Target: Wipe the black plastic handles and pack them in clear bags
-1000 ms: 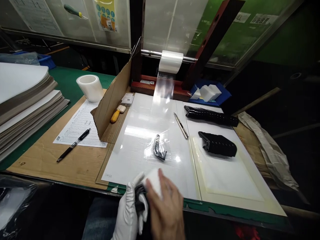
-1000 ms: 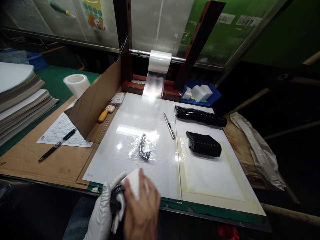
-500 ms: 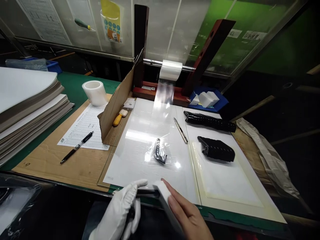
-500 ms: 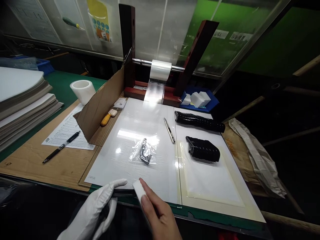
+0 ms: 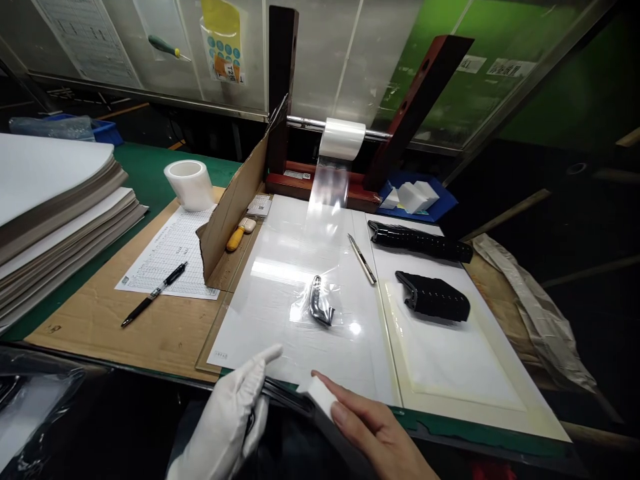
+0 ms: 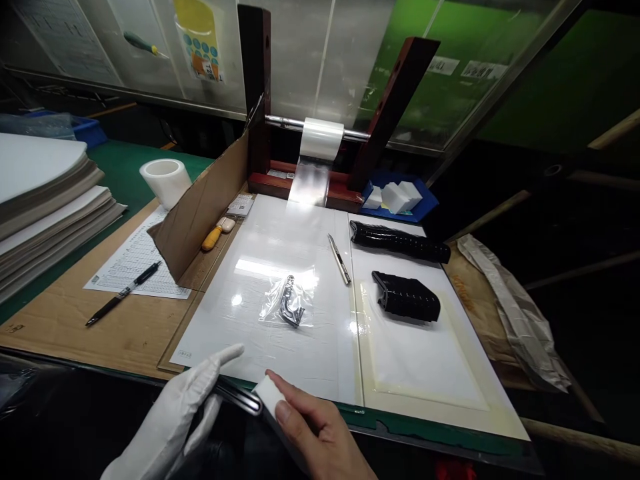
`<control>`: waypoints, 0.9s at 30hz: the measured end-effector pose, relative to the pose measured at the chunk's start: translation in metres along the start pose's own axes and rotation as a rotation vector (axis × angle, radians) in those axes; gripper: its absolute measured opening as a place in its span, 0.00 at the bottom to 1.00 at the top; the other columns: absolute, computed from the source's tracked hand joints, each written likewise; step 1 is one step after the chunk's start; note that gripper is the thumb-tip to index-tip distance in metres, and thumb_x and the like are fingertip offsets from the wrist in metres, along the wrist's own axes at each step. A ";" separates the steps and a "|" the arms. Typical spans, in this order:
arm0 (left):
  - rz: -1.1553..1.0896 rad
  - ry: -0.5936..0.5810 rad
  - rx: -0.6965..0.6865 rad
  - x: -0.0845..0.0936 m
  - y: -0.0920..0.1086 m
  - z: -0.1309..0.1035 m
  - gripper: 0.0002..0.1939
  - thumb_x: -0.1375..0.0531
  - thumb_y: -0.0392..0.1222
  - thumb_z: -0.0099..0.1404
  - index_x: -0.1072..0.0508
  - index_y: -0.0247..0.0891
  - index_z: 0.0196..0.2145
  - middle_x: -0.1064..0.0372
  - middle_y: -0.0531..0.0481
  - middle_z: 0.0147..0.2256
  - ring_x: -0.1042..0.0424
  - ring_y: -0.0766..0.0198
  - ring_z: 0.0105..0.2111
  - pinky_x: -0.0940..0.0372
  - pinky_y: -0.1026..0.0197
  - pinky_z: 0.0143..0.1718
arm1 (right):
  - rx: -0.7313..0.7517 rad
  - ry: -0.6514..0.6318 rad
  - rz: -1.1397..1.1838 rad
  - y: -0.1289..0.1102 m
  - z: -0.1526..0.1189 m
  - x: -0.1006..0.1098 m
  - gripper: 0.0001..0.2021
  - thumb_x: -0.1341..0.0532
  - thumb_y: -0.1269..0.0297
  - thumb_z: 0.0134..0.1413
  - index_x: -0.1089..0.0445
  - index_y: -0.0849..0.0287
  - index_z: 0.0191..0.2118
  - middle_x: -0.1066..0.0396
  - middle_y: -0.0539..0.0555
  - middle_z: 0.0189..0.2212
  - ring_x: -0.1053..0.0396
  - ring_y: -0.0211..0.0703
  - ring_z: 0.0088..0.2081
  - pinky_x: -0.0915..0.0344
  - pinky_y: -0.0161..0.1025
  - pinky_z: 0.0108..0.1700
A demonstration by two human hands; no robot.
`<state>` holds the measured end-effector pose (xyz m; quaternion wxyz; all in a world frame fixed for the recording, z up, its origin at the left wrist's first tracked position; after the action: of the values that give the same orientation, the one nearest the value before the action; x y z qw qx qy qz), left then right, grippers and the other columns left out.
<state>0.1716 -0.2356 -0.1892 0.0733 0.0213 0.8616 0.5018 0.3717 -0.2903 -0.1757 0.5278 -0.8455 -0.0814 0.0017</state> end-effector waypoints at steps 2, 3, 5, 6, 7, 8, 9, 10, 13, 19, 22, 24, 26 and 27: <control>0.025 -0.116 0.072 -0.004 -0.003 -0.001 0.31 0.37 0.64 0.61 0.19 0.35 0.49 0.45 0.59 0.08 0.45 0.68 0.09 0.47 0.68 0.11 | -0.080 -0.023 0.060 0.001 0.001 0.001 0.28 0.37 0.39 0.58 0.27 0.51 0.57 0.31 0.54 0.59 0.37 0.58 0.63 0.41 0.52 0.65; 0.010 -0.147 0.110 -0.006 -0.004 -0.002 0.31 0.36 0.63 0.60 0.20 0.35 0.50 0.45 0.59 0.09 0.44 0.68 0.10 0.47 0.68 0.11 | -0.099 -0.035 0.085 0.001 0.002 -0.002 0.29 0.37 0.39 0.57 0.28 0.51 0.57 0.32 0.54 0.60 0.39 0.57 0.64 0.44 0.52 0.67; -0.076 -0.111 0.147 -0.011 -0.005 -0.003 0.33 0.37 0.64 0.61 0.23 0.35 0.53 0.46 0.60 0.10 0.43 0.67 0.11 0.46 0.68 0.12 | -0.074 0.011 0.117 0.003 0.005 -0.010 0.29 0.37 0.39 0.58 0.30 0.50 0.60 0.35 0.52 0.62 0.43 0.56 0.67 0.50 0.53 0.69; -0.145 -0.048 0.147 -0.014 -0.006 -0.004 0.34 0.38 0.64 0.61 0.25 0.35 0.55 0.46 0.61 0.11 0.44 0.68 0.11 0.47 0.69 0.12 | -0.036 0.091 0.122 0.005 0.007 -0.016 0.29 0.39 0.40 0.59 0.32 0.49 0.61 0.37 0.52 0.64 0.45 0.55 0.68 0.52 0.53 0.70; -0.219 0.011 0.145 -0.018 -0.007 -0.005 0.34 0.39 0.65 0.62 0.27 0.35 0.56 0.48 0.62 0.12 0.46 0.69 0.11 0.49 0.69 0.12 | 0.015 0.199 0.115 0.007 0.010 -0.022 0.28 0.40 0.41 0.61 0.33 0.48 0.62 0.39 0.51 0.65 0.47 0.55 0.69 0.53 0.54 0.70; -0.286 0.048 0.146 -0.022 -0.008 -0.005 0.34 0.40 0.65 0.63 0.28 0.36 0.55 0.48 0.63 0.13 0.48 0.71 0.10 0.51 0.70 0.11 | 0.078 0.316 0.086 0.009 0.011 -0.028 0.27 0.41 0.42 0.63 0.34 0.47 0.63 0.42 0.51 0.67 0.49 0.54 0.69 0.53 0.55 0.70; -0.341 0.065 0.152 -0.026 -0.009 -0.005 0.33 0.42 0.66 0.64 0.28 0.36 0.53 0.48 0.63 0.14 0.51 0.72 0.10 0.53 0.71 0.11 | 0.152 0.419 0.035 0.011 0.012 -0.034 0.25 0.41 0.44 0.64 0.35 0.46 0.63 0.44 0.50 0.68 0.50 0.54 0.70 0.53 0.56 0.70; -0.381 0.054 0.167 -0.030 -0.011 -0.004 0.32 0.43 0.68 0.64 0.27 0.37 0.50 0.47 0.63 0.15 0.52 0.74 0.10 0.54 0.71 0.10 | 0.232 0.479 -0.034 0.012 0.014 -0.038 0.23 0.42 0.46 0.65 0.35 0.43 0.63 0.46 0.49 0.68 0.51 0.54 0.70 0.51 0.57 0.70; -0.367 -0.083 0.252 -0.038 -0.019 -0.001 0.29 0.43 0.68 0.63 0.28 0.36 0.34 0.42 0.59 0.15 0.49 0.73 0.08 0.52 0.70 0.09 | 0.424 0.480 -0.301 0.009 0.017 -0.037 0.20 0.42 0.56 0.68 0.37 0.40 0.64 0.46 0.50 0.69 0.47 0.53 0.69 0.39 0.56 0.65; -0.090 -0.093 0.051 -0.026 -0.041 0.002 0.19 0.37 0.57 0.64 0.24 0.36 0.35 0.25 0.47 0.26 0.26 0.62 0.24 0.30 0.64 0.23 | 0.821 0.371 -0.891 -0.001 0.014 -0.016 0.27 0.45 0.76 0.65 0.39 0.47 0.66 0.44 0.59 0.67 0.41 0.54 0.62 0.29 0.55 0.53; -0.049 -0.057 -0.025 -0.020 -0.048 0.003 0.15 0.33 0.52 0.61 0.22 0.37 0.36 0.22 0.45 0.36 0.23 0.57 0.37 0.25 0.56 0.39 | 0.803 0.414 -0.950 0.001 0.014 -0.017 0.28 0.45 0.78 0.64 0.40 0.52 0.66 0.42 0.62 0.66 0.40 0.55 0.59 0.29 0.54 0.49; -0.015 -0.040 -0.061 -0.016 -0.049 0.003 0.13 0.31 0.51 0.57 0.20 0.40 0.34 0.21 0.43 0.38 0.24 0.51 0.45 0.26 0.54 0.44 | 0.848 0.386 -0.959 0.003 0.013 -0.021 0.28 0.46 0.79 0.63 0.39 0.52 0.66 0.43 0.62 0.66 0.40 0.56 0.60 0.29 0.54 0.49; 0.015 -0.035 -0.086 -0.013 -0.048 0.003 0.14 0.30 0.51 0.53 0.19 0.41 0.36 0.20 0.41 0.40 0.25 0.46 0.49 0.26 0.55 0.45 | 0.792 0.381 -0.952 0.004 0.014 -0.021 0.28 0.45 0.78 0.63 0.39 0.52 0.66 0.42 0.61 0.65 0.40 0.55 0.59 0.30 0.53 0.49; 0.029 -0.037 -0.093 -0.012 -0.047 0.002 0.16 0.30 0.51 0.53 0.19 0.42 0.38 0.20 0.41 0.41 0.26 0.45 0.51 0.26 0.56 0.45 | 0.752 0.391 -0.946 0.005 0.015 -0.020 0.28 0.45 0.77 0.64 0.40 0.51 0.66 0.42 0.61 0.65 0.40 0.55 0.59 0.30 0.53 0.50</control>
<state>0.1854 -0.2582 -0.2294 0.0829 0.0399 0.8353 0.5420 0.3513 -0.2821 -0.1884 0.7375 -0.4593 -0.3423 -0.3576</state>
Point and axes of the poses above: each hand's wrist, its own z-axis towards the middle knuckle, its own x-axis out of the back of the hand, y = z × x, the point moved 3 cm from there along z, towards the middle knuckle
